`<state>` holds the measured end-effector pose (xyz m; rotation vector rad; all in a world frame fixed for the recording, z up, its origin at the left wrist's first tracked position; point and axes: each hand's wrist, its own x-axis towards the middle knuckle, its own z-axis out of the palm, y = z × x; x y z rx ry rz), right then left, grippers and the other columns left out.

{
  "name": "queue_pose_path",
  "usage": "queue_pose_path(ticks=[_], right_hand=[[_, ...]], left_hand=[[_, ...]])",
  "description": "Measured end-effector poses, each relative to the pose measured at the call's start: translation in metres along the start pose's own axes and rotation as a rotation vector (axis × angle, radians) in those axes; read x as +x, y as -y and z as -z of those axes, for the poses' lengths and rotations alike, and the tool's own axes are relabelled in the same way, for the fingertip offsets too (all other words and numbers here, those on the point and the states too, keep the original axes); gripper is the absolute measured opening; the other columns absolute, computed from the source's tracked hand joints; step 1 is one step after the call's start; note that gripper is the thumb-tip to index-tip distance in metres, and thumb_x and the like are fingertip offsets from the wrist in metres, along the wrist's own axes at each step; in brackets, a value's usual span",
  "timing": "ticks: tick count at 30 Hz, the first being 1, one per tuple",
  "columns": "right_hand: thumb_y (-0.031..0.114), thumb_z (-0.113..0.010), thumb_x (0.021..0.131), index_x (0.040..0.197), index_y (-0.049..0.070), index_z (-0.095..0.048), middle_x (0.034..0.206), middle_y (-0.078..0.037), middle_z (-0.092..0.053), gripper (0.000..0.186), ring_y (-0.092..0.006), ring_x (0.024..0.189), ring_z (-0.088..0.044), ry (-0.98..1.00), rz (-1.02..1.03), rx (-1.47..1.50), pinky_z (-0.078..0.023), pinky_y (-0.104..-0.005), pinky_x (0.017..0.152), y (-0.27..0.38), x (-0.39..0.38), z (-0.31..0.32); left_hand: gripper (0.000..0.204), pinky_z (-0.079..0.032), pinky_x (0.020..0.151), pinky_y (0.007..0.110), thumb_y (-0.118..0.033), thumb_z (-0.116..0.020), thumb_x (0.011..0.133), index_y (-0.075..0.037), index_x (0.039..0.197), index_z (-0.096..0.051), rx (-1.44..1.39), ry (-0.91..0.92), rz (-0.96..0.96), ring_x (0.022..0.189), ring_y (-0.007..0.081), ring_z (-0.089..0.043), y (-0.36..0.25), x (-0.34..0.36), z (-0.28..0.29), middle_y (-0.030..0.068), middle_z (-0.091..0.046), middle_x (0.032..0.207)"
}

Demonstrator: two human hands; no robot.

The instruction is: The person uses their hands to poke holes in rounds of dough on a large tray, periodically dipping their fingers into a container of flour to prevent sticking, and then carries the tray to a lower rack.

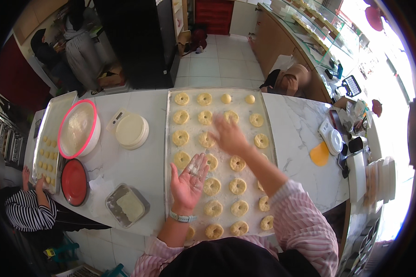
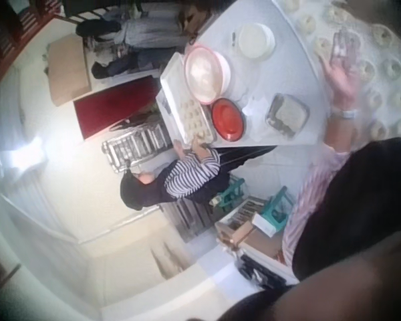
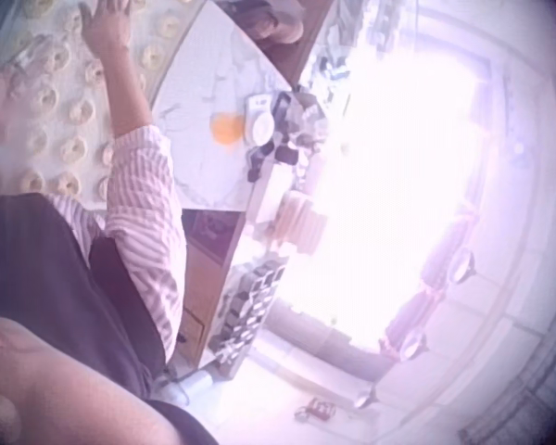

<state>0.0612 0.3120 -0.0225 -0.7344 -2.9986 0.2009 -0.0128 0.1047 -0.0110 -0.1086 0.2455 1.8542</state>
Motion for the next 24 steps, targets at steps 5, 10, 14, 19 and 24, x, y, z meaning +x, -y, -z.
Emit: queue_pose_path(ticks=[5, 10, 14, 19, 24], right_hand=[[0.05, -0.021, 0.094, 0.141, 0.002, -0.021, 0.148, -0.01, -0.02, 0.067, -0.0211, 0.138, -0.014, 0.004, -0.158, -0.05, -0.008, -0.0418, 0.113, -0.096, 0.065, -0.005], [0.053, -0.021, 0.093, 0.141, 0.004, -0.021, 0.149, -0.009, -0.017, 0.068, -0.0208, 0.138, -0.013, 0.109, -0.137, -0.01, -0.007, -0.0427, 0.113, -0.105, 0.084, -0.019], [0.05, -0.025, 0.093, 0.141, 0.006, -0.021, 0.149, -0.008, -0.018, 0.065, -0.0206, 0.138, -0.015, 0.054, -0.093, -0.039, -0.009, -0.0444, 0.112, -0.105, 0.082, -0.024], [0.035, -0.034, 0.091, 0.14, 0.009, -0.023, 0.148, -0.007, -0.021, 0.056, -0.0211, 0.135, -0.021, -0.054, -0.107, 0.015, -0.012, -0.0445, 0.112, -0.118, 0.082, -0.031], [0.007, -0.051, 0.076, 0.108, 0.01, -0.062, 0.128, -0.004, -0.047, 0.034, -0.0229, 0.12, -0.042, -0.216, -0.224, 0.272, -0.029, -0.0427, 0.101, -0.141, 0.089, -0.016]], left_hand=[[0.069, -0.031, 0.107, 0.04, -0.047, -0.033, 0.094, 0.008, 0.135, -0.026, 0.044, -0.121, -0.046, 0.13, 0.0286, -0.034, 0.012, -0.009, 0.012, 0.0201, -0.034, 0.139], [0.061, -0.033, 0.105, 0.04, -0.04, -0.032, 0.096, 0.007, 0.133, -0.029, 0.057, -0.232, -0.142, 0.127, 0.0284, -0.038, 0.005, -0.024, 0.014, 0.0199, -0.038, 0.137], [0.056, -0.035, 0.105, 0.04, -0.037, -0.032, 0.097, 0.007, 0.132, -0.032, 0.045, -0.267, -0.163, 0.125, 0.0279, -0.041, 0.002, -0.029, 0.016, 0.0194, -0.042, 0.133], [0.051, -0.036, 0.104, 0.039, -0.034, -0.033, 0.097, 0.006, 0.129, -0.036, 0.091, -0.272, -0.168, 0.123, 0.0274, -0.043, 0.005, -0.03, 0.018, 0.0185, -0.045, 0.13], [0.046, -0.037, 0.104, 0.04, -0.03, -0.035, 0.097, 0.005, 0.126, -0.039, 0.097, -0.298, -0.16, 0.121, 0.0278, -0.045, 0.005, -0.036, 0.018, 0.0184, -0.049, 0.126]])
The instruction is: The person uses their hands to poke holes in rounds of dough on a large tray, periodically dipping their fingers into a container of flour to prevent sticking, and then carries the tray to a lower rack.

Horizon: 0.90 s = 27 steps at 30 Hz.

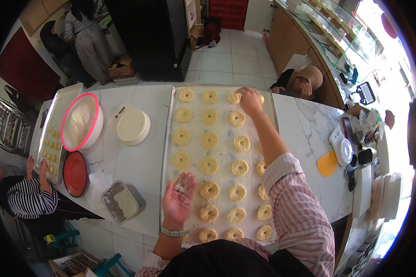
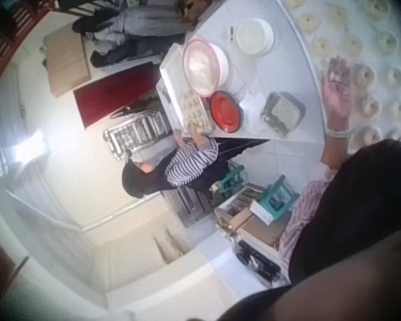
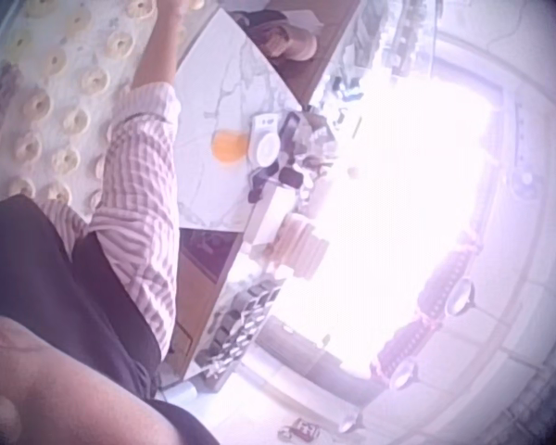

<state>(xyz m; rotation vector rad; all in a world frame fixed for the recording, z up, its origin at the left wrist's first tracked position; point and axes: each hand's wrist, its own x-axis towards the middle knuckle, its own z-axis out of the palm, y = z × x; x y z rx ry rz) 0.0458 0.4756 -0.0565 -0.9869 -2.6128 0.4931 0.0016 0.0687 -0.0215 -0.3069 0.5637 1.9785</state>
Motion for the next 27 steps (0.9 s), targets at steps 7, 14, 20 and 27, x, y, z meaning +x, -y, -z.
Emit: queue_pose_path(ticks=[7, 14, 20, 27], right_hand=[[0.007, -0.053, 0.076, 0.09, 0.02, -0.067, 0.105, -0.001, -0.051, 0.023, -0.0199, 0.108, -0.045, -0.111, 0.096, -0.208, -0.034, -0.0398, 0.088, 0.003, -0.008, -0.005], [0.021, -0.054, 0.083, 0.098, 0.016, -0.063, 0.121, -0.004, -0.041, 0.019, -0.0229, 0.115, -0.038, 0.021, 0.087, -0.297, -0.032, -0.0463, 0.089, 0.032, -0.011, 0.001], [0.035, -0.049, 0.088, 0.116, 0.005, -0.052, 0.131, -0.013, -0.031, 0.041, -0.0293, 0.12, -0.032, 0.18, -0.126, -0.111, -0.033, -0.0486, 0.09, 0.03, -0.014, -0.003], [0.025, -0.061, 0.083, 0.093, 0.006, -0.057, 0.115, -0.013, -0.047, 0.021, -0.0292, 0.111, -0.041, 0.213, 0.388, 0.481, -0.032, -0.0422, 0.095, 0.13, -0.199, 0.01]], left_hand=[[0.044, -0.036, 0.104, 0.041, -0.027, -0.033, 0.097, 0.006, 0.125, -0.04, -0.013, 0.007, -0.001, 0.121, 0.0291, -0.045, 0.0, -0.002, 0.003, 0.0201, -0.049, 0.126], [0.042, -0.038, 0.103, 0.041, -0.026, -0.035, 0.097, 0.006, 0.124, -0.041, -0.027, 0.006, -0.001, 0.118, 0.0307, -0.047, 0.001, -0.006, 0.009, 0.019, -0.052, 0.122], [0.041, -0.039, 0.102, 0.039, -0.022, -0.038, 0.097, 0.007, 0.125, -0.039, 0.24, 0.062, 0.056, 0.118, 0.0294, -0.047, 0.018, -0.002, -0.006, 0.0192, -0.05, 0.123], [0.03, -0.047, 0.083, 0.029, -0.022, -0.049, 0.094, 0.003, 0.111, -0.052, 0.532, 0.073, -0.036, 0.094, 0.0174, -0.058, 0.041, 0.002, -0.026, 0.0092, -0.06, 0.099]])
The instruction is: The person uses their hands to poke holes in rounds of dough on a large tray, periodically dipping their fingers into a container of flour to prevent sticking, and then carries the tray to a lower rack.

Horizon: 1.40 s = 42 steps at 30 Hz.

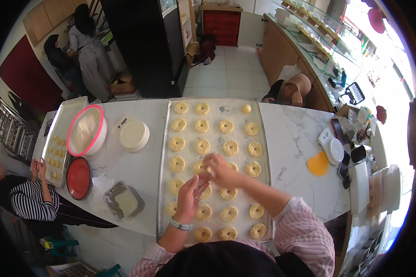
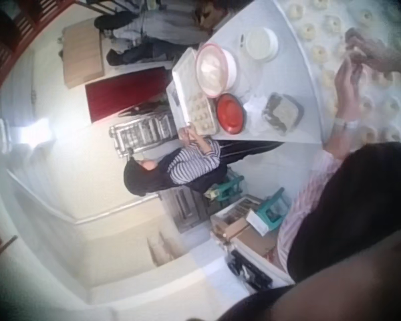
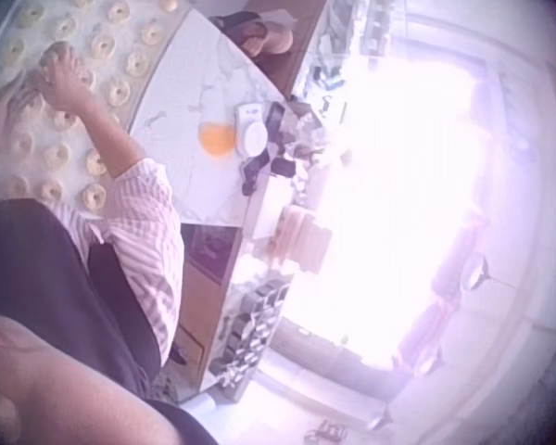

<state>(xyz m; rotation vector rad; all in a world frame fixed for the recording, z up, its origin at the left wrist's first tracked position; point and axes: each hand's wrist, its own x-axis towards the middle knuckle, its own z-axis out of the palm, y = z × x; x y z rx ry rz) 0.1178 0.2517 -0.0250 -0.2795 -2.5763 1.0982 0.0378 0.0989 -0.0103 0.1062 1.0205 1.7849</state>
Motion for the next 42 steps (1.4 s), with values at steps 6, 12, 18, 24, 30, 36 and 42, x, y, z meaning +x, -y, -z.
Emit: queue_pose_path(ticks=[6, 12, 18, 24, 30, 36, 42], right_hand=[[0.025, -0.059, 0.082, 0.106, 0.005, -0.056, 0.126, -0.012, -0.041, 0.031, -0.031, 0.12, -0.035, -0.189, -0.054, -0.512, -0.029, -0.0423, 0.097, 0.066, -0.05, -0.001], [0.011, -0.062, 0.082, 0.106, 0.003, -0.055, 0.126, -0.016, -0.045, 0.026, -0.0322, 0.116, -0.045, -0.317, 0.036, -0.207, -0.04, -0.0418, 0.091, 0.084, -0.066, 0.005], [0.003, -0.059, 0.084, 0.106, -0.002, -0.055, 0.103, -0.015, -0.063, 0.023, -0.0211, 0.092, -0.063, -0.329, -0.301, 0.423, -0.051, -0.0288, 0.077, 0.089, -0.069, 0.021], [0.005, -0.062, 0.082, 0.106, 0.0, -0.061, 0.094, -0.012, -0.066, 0.024, -0.0178, 0.083, -0.065, -0.398, -0.26, 0.326, -0.05, -0.0269, 0.074, 0.096, -0.073, 0.021], [0.007, -0.065, 0.08, 0.103, 0.001, -0.064, 0.091, -0.007, -0.065, 0.023, -0.0111, 0.076, -0.06, -0.378, -0.256, 0.36, -0.049, -0.0242, 0.067, 0.097, -0.079, 0.021], [0.006, -0.064, 0.081, 0.104, 0.001, -0.065, 0.094, -0.004, -0.063, 0.023, -0.0081, 0.081, -0.057, -0.354, -0.388, 0.651, -0.047, -0.0218, 0.069, 0.087, -0.086, 0.023], [0.004, -0.062, 0.083, 0.104, -0.003, -0.063, 0.087, -0.007, -0.066, 0.023, -0.0102, 0.078, -0.06, -0.364, -0.481, 0.687, -0.048, -0.0221, 0.073, 0.092, -0.092, 0.028]], left_hand=[[0.029, -0.043, 0.071, 0.024, -0.028, -0.057, 0.09, 0.0, 0.097, -0.06, 0.089, -0.099, -0.145, 0.077, 0.009, -0.055, 0.029, -0.002, -0.012, 0.0024, -0.06, 0.083], [0.033, -0.041, 0.075, 0.021, -0.029, -0.059, 0.088, 0.001, 0.1, -0.061, 0.317, 0.036, -0.181, 0.079, 0.0078, -0.055, 0.015, -0.014, -0.017, 0.0028, -0.063, 0.086], [0.026, -0.046, 0.076, 0.022, -0.014, -0.065, 0.083, 0.003, 0.102, -0.061, 0.383, 0.114, -0.238, 0.086, 0.0103, -0.059, 0.01, -0.025, -0.017, 0.0069, -0.065, 0.092], [0.028, -0.05, 0.075, 0.024, 0.0, -0.066, 0.079, 0.005, 0.105, -0.059, 0.202, 0.107, -0.311, 0.085, 0.013, -0.061, 0.006, -0.033, -0.023, 0.0092, -0.064, 0.096], [0.029, -0.049, 0.072, 0.021, -0.004, -0.066, 0.081, 0.007, 0.106, -0.059, 0.137, 0.153, -0.146, 0.078, 0.0127, -0.062, 0.007, -0.037, -0.021, 0.01, -0.065, 0.091], [0.023, -0.049, 0.066, 0.021, -0.007, -0.066, 0.082, 0.005, 0.102, -0.061, 0.183, 0.144, -0.076, 0.076, 0.0122, -0.062, 0.006, -0.038, -0.024, 0.0082, -0.066, 0.087], [0.019, -0.05, 0.068, 0.024, -0.008, -0.065, 0.083, 0.005, 0.097, -0.063, 0.131, 0.145, -0.048, 0.077, 0.0141, -0.062, 0.005, -0.038, -0.022, 0.0083, -0.066, 0.086]])
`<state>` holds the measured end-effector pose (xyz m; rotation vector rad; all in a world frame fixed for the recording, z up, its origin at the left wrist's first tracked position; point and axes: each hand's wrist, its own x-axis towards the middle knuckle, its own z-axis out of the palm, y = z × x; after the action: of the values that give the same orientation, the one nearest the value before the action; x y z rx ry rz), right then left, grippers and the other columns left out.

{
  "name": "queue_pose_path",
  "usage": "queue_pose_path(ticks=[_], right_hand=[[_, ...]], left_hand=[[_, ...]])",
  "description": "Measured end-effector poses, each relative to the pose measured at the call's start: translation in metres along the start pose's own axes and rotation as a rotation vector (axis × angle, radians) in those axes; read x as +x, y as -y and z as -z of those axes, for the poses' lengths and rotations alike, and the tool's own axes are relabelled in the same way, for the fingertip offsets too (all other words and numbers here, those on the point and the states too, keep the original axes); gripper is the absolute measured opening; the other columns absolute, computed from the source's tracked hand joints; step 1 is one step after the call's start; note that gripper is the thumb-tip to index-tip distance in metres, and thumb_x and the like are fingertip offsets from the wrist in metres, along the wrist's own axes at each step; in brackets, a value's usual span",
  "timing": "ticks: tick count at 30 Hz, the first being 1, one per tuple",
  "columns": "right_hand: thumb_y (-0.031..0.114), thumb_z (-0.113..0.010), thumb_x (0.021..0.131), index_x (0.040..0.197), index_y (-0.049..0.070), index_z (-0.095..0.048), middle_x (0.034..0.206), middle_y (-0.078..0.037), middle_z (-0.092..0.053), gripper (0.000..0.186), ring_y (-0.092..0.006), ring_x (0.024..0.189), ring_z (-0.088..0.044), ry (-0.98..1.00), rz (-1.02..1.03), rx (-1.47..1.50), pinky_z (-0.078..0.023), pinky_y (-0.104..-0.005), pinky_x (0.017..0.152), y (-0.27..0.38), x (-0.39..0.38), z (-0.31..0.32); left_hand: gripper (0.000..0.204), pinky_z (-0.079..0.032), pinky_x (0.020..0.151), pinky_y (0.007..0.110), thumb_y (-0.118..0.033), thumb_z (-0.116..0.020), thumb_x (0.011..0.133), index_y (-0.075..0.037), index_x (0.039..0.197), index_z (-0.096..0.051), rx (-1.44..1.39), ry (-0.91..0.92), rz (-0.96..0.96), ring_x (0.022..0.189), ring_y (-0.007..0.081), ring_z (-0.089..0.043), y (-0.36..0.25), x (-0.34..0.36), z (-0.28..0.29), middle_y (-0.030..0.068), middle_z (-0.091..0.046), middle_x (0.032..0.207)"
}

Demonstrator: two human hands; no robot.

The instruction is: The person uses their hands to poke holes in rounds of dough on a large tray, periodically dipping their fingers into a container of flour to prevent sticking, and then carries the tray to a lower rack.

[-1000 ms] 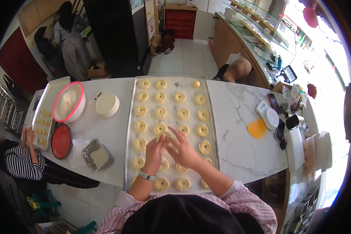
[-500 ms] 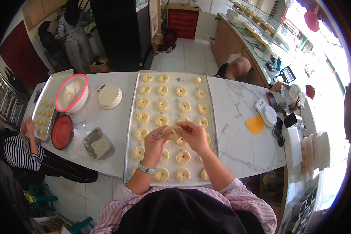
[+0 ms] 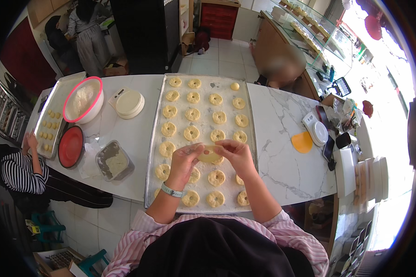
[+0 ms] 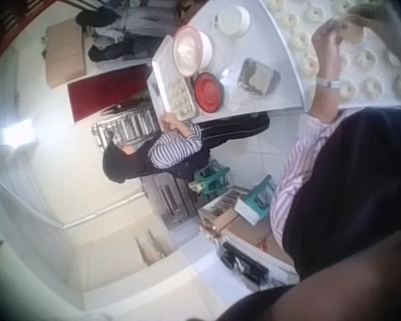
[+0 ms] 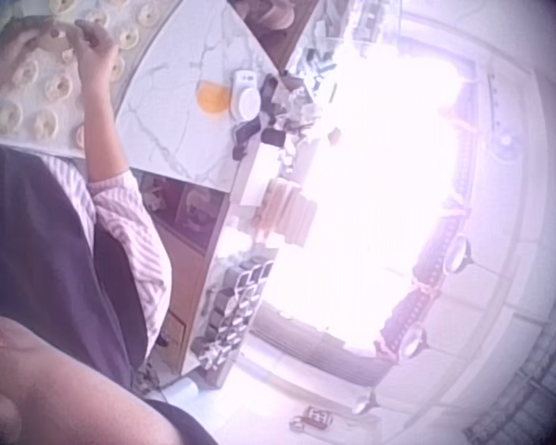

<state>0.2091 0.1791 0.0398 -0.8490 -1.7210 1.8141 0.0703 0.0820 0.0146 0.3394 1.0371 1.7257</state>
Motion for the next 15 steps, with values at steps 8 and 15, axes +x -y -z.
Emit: queue_pose_path(ticks=[8, 15], right_hand=[[0.004, -0.062, 0.083, 0.105, -0.005, -0.062, 0.089, -0.007, -0.065, 0.023, -0.0116, 0.083, -0.061, -0.039, -0.072, -0.07, -0.049, -0.0241, 0.076, 0.005, -0.003, 0.008], [0.008, -0.066, 0.081, 0.104, -0.004, -0.063, 0.088, -0.006, -0.066, 0.026, -0.0099, 0.08, -0.061, -0.013, -0.025, -0.063, -0.048, -0.0237, 0.075, -0.005, -0.005, 0.014]], left_hand=[[0.018, -0.05, 0.07, 0.024, -0.009, -0.065, 0.083, 0.004, 0.095, -0.064, 0.026, -0.043, 0.033, 0.078, 0.0148, -0.063, 0.001, -0.002, -0.005, 0.0096, -0.065, 0.087], [0.019, -0.051, 0.069, 0.026, -0.01, -0.066, 0.082, 0.004, 0.095, -0.064, 0.079, -0.014, 0.057, 0.078, 0.0148, -0.063, 0.006, 0.003, 0.0, 0.0095, -0.066, 0.087]])
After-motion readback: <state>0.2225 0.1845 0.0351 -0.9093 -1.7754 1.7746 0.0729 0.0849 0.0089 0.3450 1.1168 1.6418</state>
